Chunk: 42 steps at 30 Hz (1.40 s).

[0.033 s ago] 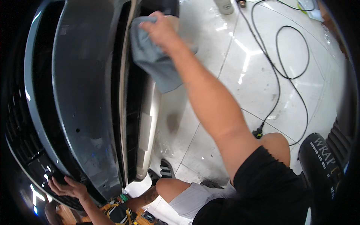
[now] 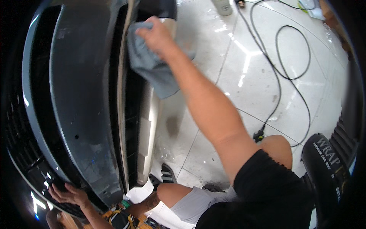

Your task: The person applies a vinyl wrap to the front bumper of a car. They use a yellow squeegee to smooth the material and a heat gun to conform it to the curves. The person also uses a grey cloth to wipe the surface and a knife to trim the edges of the wrap.

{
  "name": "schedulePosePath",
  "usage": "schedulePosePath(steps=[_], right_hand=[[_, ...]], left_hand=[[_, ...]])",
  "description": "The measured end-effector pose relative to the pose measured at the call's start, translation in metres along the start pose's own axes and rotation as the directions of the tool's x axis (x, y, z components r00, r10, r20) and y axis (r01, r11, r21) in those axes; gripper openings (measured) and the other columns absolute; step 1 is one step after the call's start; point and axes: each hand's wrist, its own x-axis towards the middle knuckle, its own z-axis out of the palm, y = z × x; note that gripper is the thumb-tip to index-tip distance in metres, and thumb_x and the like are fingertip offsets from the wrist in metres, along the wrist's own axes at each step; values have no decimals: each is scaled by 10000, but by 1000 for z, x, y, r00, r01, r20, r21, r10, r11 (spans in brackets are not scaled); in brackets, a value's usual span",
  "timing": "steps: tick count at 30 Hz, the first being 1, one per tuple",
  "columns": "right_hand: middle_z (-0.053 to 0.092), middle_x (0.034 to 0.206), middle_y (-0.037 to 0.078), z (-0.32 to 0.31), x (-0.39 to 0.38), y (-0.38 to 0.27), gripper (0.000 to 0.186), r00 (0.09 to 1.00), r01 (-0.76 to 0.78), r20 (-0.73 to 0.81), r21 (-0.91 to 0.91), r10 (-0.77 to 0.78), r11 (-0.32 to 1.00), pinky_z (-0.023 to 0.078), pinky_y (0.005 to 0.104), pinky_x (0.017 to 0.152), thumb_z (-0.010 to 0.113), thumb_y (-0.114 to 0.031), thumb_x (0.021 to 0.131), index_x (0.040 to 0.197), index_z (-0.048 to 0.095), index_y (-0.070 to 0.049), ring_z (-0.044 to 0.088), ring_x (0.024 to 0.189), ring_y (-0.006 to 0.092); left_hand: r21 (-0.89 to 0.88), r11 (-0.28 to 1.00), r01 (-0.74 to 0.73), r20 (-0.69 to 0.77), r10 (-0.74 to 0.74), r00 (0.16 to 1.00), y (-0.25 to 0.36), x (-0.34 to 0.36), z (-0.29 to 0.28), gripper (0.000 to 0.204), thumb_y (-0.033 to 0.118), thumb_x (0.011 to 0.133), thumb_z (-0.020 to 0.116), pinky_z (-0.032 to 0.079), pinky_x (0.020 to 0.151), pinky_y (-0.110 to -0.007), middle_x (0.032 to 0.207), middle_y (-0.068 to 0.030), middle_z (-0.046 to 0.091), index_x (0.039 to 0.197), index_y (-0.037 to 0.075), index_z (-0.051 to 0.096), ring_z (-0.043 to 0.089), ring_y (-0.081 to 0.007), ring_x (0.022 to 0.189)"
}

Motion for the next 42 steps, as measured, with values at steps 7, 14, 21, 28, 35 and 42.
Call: schedulePosePath(steps=[7,14,21,28,35,42], right_hand=[[558,729,119,26,-133,-19,242,980,-158,103,-91,168,983,445,376,621,658,-227,887,983,498,-72,552,680,209],[612,850,178,29,-232,-57,266,856,-111,453,-312,250,944,474,391,655,606,-257,910,1023,533,-27,617,774,259],[638,959,226,32,-226,-149,439,680,200,636,-639,364,743,498,426,745,565,-407,924,1091,561,-1,638,873,346],[645,1104,226,-73,-27,-284,413,905,399,424,-815,-37,420,483,422,894,593,-297,897,1156,605,25,611,1049,364],[640,1042,266,-393,48,-182,270,992,29,38,-997,119,71,488,470,892,532,-157,845,1036,605,19,613,1005,396],[583,1148,238,-484,118,-56,323,964,-93,-82,-995,254,29,473,487,935,508,-119,861,1155,574,-2,563,1085,397]], left_hand=[[175,983,-54,-109,74,991,19,11,-15,443,295,964,584,479,895,-493,1181,-201,519,1261,-23,497,535,-360,1056],[-840,257,478,456,-140,879,224,-55,-35,525,178,941,564,376,1037,-466,1359,-259,440,1381,-57,402,470,-397,1231],[-91,-921,378,826,142,545,252,-34,-19,460,173,950,607,386,1002,-308,1273,-122,544,1334,-36,463,518,-182,1141],[-388,-728,566,665,205,718,190,11,-11,278,141,920,629,425,889,-261,1044,-48,622,1148,-9,573,553,-122,944],[-413,-451,791,662,448,601,271,63,6,218,142,905,650,434,807,-246,941,-8,619,1068,9,593,531,-94,856],[-335,-59,940,779,544,312,336,111,15,280,128,906,635,456,815,-270,944,-41,624,1149,-7,597,551,-125,870]])
